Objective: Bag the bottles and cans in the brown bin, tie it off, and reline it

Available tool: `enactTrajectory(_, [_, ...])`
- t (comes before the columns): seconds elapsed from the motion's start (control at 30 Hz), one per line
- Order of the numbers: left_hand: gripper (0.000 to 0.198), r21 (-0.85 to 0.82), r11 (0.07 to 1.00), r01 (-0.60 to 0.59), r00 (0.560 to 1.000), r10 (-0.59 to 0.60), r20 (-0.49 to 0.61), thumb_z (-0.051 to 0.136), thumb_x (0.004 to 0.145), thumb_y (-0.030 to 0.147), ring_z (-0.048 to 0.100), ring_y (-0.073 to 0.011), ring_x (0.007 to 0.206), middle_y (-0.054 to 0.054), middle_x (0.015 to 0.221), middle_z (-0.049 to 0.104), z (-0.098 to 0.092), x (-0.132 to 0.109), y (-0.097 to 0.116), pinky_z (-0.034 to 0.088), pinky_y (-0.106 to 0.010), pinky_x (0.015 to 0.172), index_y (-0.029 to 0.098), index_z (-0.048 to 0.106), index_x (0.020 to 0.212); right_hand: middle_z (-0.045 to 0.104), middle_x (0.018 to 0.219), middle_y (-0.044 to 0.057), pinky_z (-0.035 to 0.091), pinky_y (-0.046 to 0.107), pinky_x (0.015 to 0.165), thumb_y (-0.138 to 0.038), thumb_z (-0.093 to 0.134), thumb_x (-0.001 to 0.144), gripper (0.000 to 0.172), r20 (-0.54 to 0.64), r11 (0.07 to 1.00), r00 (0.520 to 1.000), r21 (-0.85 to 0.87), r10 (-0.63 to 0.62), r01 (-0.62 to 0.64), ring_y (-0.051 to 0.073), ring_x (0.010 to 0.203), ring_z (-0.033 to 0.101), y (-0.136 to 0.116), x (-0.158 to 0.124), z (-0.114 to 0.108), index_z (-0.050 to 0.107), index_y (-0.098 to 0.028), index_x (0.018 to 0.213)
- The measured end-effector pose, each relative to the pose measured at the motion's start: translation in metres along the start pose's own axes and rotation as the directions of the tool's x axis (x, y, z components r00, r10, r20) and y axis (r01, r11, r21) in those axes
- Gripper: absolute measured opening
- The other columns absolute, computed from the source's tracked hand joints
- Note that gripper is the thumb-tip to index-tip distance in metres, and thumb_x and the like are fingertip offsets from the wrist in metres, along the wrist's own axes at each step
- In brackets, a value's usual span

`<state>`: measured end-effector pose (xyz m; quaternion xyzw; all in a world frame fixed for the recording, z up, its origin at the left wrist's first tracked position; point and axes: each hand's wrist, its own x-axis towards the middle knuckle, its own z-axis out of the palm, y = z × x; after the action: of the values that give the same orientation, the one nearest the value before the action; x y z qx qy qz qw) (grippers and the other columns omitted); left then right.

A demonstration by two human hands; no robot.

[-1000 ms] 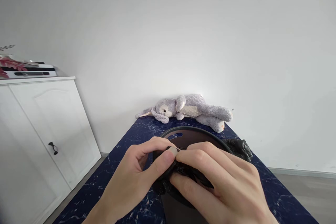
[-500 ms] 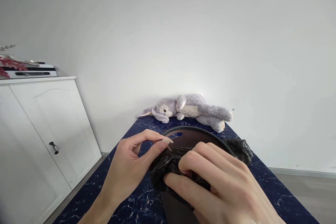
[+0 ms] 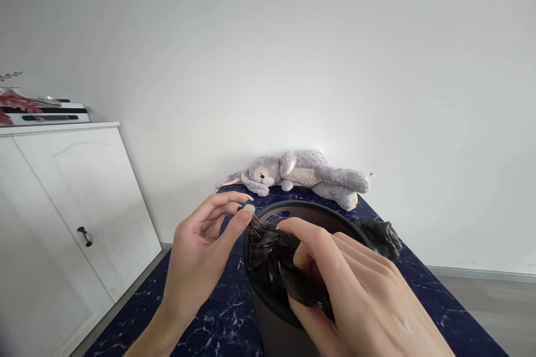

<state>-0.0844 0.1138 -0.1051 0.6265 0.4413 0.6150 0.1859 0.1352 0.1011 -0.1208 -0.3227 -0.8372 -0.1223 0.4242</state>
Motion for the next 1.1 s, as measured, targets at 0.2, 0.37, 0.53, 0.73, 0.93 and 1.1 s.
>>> enactTrajectory(0.2, [0.014,-0.039,0.971,-0.238,0.969,0.235,-0.071,0.081,0.095,0.023,0.073,-0.0106,0.086,0.009,0.093,0.078,0.004,-0.024,0.022,0.058,-0.020,0.085,0.035,0.077,0.101,0.075,0.096,0.000,0.056,0.026,0.071,-0.024,0.053,0.107,0.020,-0.031,0.995,0.996,-0.069,-0.079,0.077,0.015,0.079,0.074,-0.001,0.002,0.002,0.060,-0.025,0.126])
enactTrajectory(0.37, [0.022,-0.107,0.952,-0.285,0.958,0.286,-0.006,0.084,0.094,0.027,0.074,-0.0134,0.089,0.008,0.093,0.079,0.004,-0.033,0.026,0.058,-0.025,0.093,0.036,0.074,0.111,0.074,0.090,-0.002,0.053,0.026,0.067,-0.021,0.052,0.108,0.013,-0.057,0.992,0.992,-0.065,-0.113,0.110,0.013,0.073,0.072,-0.004,0.005,0.000,0.060,-0.026,0.116])
enactTrajectory(0.53, [0.048,-0.087,0.985,-0.148,0.960,0.164,0.227,0.093,0.082,0.045,0.074,-0.0238,0.110,0.001,0.117,0.080,0.000,-0.024,0.026,0.058,-0.033,0.099,0.034,0.076,0.125,0.073,0.086,-0.001,0.052,0.024,0.063,-0.017,0.053,0.105,0.013,-0.088,0.992,0.989,-0.055,-0.115,0.110,0.013,0.069,0.072,-0.004,0.002,-0.002,0.061,-0.024,0.112])
enactTrajectory(0.73, [0.007,-0.087,0.976,-0.198,0.957,0.212,0.197,0.089,0.089,0.027,0.074,-0.0218,0.097,0.003,0.094,0.084,0.006,-0.017,0.023,0.058,-0.035,0.098,0.032,0.086,0.093,0.075,0.082,-0.002,0.054,0.024,0.058,-0.026,0.054,0.108,0.008,-0.109,0.997,0.991,-0.049,-0.072,0.067,0.014,0.060,0.071,-0.010,0.005,0.001,0.059,-0.025,0.114])
enactTrajectory(0.93, [0.010,-0.113,0.994,0.004,0.976,0.020,0.215,0.083,0.093,0.036,0.073,-0.0215,0.095,0.001,0.095,0.082,0.002,-0.012,0.020,0.057,-0.030,0.089,0.030,0.087,0.086,0.075,0.078,-0.003,0.052,0.022,0.050,-0.032,0.053,0.109,0.014,-0.141,1.000,0.990,-0.021,-0.014,0.012,0.015,0.060,0.074,-0.015,0.009,0.003,0.054,-0.025,0.122])
enactTrajectory(1.1, [0.018,-0.089,0.988,0.128,0.969,-0.105,0.224,0.078,0.096,0.043,0.073,-0.0219,0.093,0.000,0.096,0.082,0.002,-0.005,0.005,0.055,-0.031,0.087,0.028,0.087,0.094,0.071,0.077,-0.002,0.049,0.025,0.052,-0.026,0.055,0.109,0.005,-0.061,0.996,0.994,-0.022,-0.088,0.087,0.013,0.059,0.068,-0.007,0.003,0.001,0.059,-0.024,0.106])
